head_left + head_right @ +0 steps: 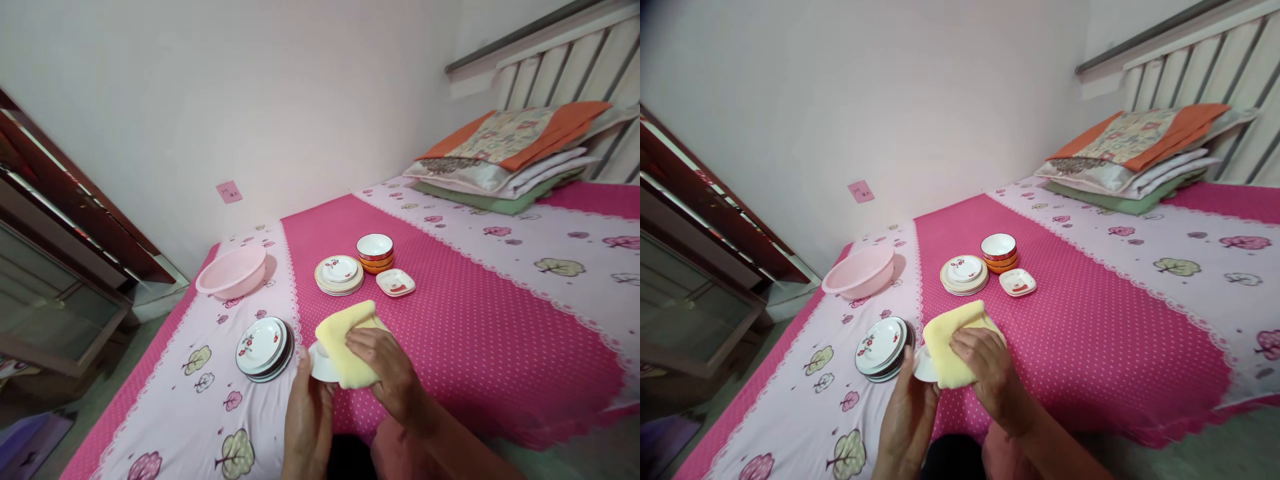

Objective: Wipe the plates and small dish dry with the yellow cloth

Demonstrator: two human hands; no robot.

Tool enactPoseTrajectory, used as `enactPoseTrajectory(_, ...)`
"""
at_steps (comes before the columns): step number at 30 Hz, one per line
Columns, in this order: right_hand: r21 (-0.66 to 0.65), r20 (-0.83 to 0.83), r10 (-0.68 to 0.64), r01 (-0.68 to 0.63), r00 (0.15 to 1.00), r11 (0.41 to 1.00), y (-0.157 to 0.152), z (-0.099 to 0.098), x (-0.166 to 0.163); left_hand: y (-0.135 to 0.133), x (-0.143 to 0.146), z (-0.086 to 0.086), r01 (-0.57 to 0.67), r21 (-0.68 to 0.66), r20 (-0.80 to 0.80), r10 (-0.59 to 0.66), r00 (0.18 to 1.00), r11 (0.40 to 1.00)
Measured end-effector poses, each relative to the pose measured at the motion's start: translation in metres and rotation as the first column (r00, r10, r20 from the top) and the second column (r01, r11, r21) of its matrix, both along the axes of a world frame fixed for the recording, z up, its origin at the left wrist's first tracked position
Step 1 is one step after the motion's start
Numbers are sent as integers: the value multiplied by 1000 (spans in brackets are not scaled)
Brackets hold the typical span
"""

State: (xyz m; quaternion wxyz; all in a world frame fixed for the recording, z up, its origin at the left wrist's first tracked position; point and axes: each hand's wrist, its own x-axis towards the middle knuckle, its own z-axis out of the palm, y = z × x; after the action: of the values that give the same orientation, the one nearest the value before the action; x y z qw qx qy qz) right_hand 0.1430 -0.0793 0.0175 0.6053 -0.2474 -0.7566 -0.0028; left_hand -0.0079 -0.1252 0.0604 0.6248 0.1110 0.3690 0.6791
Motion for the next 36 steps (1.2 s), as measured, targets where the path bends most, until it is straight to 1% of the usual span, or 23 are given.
enactPoseTrajectory(2,23,60,-10,9,998,1000,0,0,1,2,-3,3,37,-29,69,-35,997,999)
enactPoseTrajectory(4,2,110,-21,21,994,1000,-1,0,2,4,-8,1,64,-37,105,-60,993,997)
enactPoseTrajectory(7,-16,148,-47,50,988,999,-3,-4,7,4,-12,-4,62,-15,145,-59,988,998)
enactPoseTrajectory(9,-20,105,-65,68,992,998,-4,-11,11,3,-12,-5,45,-30,187,-38,982,999)
enactPoseTrajectory(11,-55,26,-56,57,998,997,-4,-21,15,3,-13,-5,9,-69,206,6,978,998)
enactPoseTrajectory(12,-103,-28,-42,39,999,994,-4,-26,18,3,-14,-6,-17,-87,203,35,978,996)
enactPoseTrajectory(13,-196,-90,-33,15,995,980,-3,-30,21,3,-16,-6,-45,-97,194,63,979,994)
enactPoseTrajectory(14,-332,-167,-46,-12,985,943,-2,-32,25,3,-18,-6,-70,-97,181,87,980,993)
enactPoseTrajectory(15,-488,-258,-88,-51,962,871,-1,-32,29,4,-20,-7,-92,-87,171,106,980,992)
enactPoseTrajectory(16,-626,-353,-152,-113,923,772,0,-30,33,4,-22,-8,-107,-68,164,117,979,992)
enactPoseTrajectory(17,-718,-441,-220,-195,870,668,2,-27,36,4,-24,-9,-118,-43,160,124,979,992)
enactPoseTrajectory(18,-753,-523,-274,-286,807,592,4,-22,39,4,-25,-10,-122,-21,158,123,980,992)
enactPoseTrajectory(19,-740,-600,-296,-375,743,558,5,-16,42,4,-25,-11,-119,-2,158,118,980,993)
enactPoseTrajectory(21,-654,-720,-256,-508,645,560,8,-4,46,3,-23,-13,-95,36,149,88,985,995)
enactPoseTrajectory(23,-608,-760,-213,-556,614,566,7,5,45,0,-19,-15,-61,74,127,51,991,995)
enactPoseTrajectory(24,-615,-750,-198,-557,631,557,6,7,43,-1,-17,-16,-45,91,116,34,993,995)
enactPoseTrajectory(27,-693,-644,-128,-504,754,516,-3,10,32,-5,-9,-16,-5,110,96,-5,995,994)
enactPoseTrajectory(28,-707,-603,-95,-475,792,525,-7,9,27,-6,-6,-16,6,110,93,-16,996,994)
enactPoseTrajectory(29,-706,-564,-64,-440,823,555,-11,7,21,-7,-4,-15,16,108,93,-26,995,994)
enactPoseTrajectory(31,-654,-483,-21,-344,875,674,-18,2,9,-8,-1,-16,34,106,92,-44,995,994)
enactPoseTrajectory(33,-554,-371,8,-228,929,800,-22,-4,0,-9,-1,-16,40,109,76,-49,996,993)
enactPoseTrajectory(35,-445,-264,21,-141,964,885,-24,-8,-6,-10,-2,-17,39,116,48,-45,998,993)
enactPoseTrajectory(36,-399,-226,20,-112,974,910,-25,-9,-8,-11,-2,-17,43,119,30,-47,998,992)
